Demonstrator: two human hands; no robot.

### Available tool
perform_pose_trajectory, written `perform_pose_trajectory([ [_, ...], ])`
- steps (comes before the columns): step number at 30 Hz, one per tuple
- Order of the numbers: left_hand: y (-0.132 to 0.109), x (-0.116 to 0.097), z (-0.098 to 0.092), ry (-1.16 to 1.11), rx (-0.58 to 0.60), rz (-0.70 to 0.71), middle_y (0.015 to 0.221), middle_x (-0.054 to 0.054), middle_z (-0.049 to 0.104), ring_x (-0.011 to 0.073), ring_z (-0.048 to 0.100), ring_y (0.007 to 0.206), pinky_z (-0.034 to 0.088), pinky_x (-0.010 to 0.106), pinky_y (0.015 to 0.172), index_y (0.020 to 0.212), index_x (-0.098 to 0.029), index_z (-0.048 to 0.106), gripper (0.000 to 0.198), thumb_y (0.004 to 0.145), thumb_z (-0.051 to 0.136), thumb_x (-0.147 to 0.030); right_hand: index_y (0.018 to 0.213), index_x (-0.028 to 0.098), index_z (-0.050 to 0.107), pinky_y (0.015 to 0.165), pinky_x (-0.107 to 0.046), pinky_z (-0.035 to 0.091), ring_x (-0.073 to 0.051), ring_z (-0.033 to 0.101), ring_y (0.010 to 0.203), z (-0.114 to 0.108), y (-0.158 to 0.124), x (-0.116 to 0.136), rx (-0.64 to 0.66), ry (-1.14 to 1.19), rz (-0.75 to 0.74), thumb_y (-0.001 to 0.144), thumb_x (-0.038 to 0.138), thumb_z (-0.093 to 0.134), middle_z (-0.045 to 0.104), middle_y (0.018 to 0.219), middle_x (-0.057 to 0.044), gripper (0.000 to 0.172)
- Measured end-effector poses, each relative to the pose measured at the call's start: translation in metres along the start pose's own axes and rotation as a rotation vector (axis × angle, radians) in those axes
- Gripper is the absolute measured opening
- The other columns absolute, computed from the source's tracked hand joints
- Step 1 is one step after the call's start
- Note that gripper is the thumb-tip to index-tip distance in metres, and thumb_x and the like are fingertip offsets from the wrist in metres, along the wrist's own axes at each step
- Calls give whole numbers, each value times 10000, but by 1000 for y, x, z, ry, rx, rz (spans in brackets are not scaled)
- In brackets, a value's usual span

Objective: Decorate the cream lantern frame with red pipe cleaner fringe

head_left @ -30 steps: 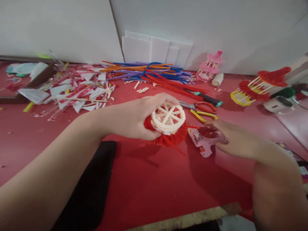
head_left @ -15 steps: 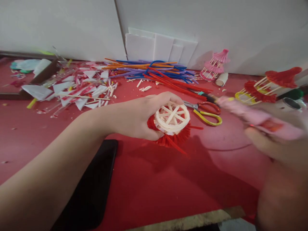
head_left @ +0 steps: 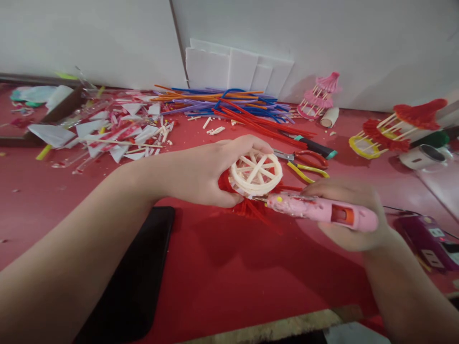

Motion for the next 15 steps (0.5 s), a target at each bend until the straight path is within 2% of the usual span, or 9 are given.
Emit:
perform_pose_trajectory([
  [13,1,-2,-1,36,20,-26,1422,58,604,289,634,1232,569,363,918,1411,-326,449,744,738,723,-169,812,234,539,531,-303,447,-181,636,631,12,-3,0,-17,24,54,753,157,556,653,698,-24,99],
  [15,1,-2,-1,31,16,-26,1417,62,608,290,637,1227,571,357,908,1407,-316,457,739,735,727,-168,775,235,528,519,-301,427,-172,615,606,12,-3,1,-19,10,103,747,182,557,647,686,-21,67],
])
Point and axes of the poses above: each hand's wrist, its own y-axis towards the middle knuckle, its own z-axis out of the palm, x = y × z, the point moved 1 cm from there along y, towards the middle knuckle
